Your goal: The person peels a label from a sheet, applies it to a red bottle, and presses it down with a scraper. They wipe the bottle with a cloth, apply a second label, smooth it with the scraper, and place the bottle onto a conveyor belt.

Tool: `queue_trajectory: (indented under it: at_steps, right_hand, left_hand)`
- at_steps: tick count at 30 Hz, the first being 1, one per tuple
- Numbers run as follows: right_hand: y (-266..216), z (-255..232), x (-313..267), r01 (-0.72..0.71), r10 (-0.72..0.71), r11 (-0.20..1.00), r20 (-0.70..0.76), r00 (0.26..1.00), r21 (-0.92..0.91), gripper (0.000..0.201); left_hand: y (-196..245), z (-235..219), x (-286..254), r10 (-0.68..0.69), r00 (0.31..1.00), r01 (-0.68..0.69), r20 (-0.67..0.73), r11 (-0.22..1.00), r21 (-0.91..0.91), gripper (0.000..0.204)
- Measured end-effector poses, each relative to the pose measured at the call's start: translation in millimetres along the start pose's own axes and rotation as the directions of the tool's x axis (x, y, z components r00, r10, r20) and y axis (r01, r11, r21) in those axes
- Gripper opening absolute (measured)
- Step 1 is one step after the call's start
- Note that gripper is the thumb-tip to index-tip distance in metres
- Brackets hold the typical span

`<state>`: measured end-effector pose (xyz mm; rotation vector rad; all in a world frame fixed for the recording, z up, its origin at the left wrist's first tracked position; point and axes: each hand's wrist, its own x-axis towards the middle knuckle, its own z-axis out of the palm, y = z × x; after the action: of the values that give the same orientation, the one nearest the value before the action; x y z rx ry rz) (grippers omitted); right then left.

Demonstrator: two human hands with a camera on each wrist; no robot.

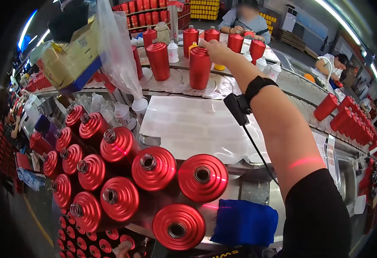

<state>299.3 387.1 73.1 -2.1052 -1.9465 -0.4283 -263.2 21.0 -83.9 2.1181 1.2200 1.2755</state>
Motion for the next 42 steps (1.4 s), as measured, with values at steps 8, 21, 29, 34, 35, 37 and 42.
queue_trajectory:
  at_steps: [8,21,29,34,35,37,42]
  right_hand:
    - [17,-13,-40,-0.125,0.146,0.981,-0.141,0.979,0.147,0.033]
    - [-63,-298,-296,-0.175,0.249,0.92,-0.179,0.952,0.351,0.028]
    - [-55,-232,-415,-0.166,0.028,0.577,0.183,0.983,0.8,0.022]
    - [-58,-163,-437,-0.387,0.309,0.474,0.262,0.914,0.791,0.026]
    - [-58,-155,-442,-0.389,0.363,0.37,0.254,0.896,0.844,0.03]
    - [-63,-144,-457,-0.391,0.423,0.174,0.29,0.858,0.904,0.041]
    - [-79,-110,-482,-0.452,0.448,0.083,0.372,0.813,0.888,0.041]
  left_hand:
    - [35,-24,43,0.069,0.992,-0.081,-0.106,0.99,-0.114,0.038]
    - [106,1,76,0.505,0.642,0.108,0.577,0.686,-0.72,0.026]
    - [182,120,83,0.563,0.676,-0.129,0.476,0.726,-0.676,0.095]
    - [186,190,82,0.411,0.684,0.168,0.603,0.716,-0.678,0.1]
    - [184,196,83,0.376,0.678,0.285,0.631,0.657,-0.698,0.096]
    - [189,198,86,0.297,0.633,0.568,0.715,0.449,-0.69,0.083]
    - [188,197,83,0.217,0.527,0.778,0.822,0.267,-0.569,0.073]
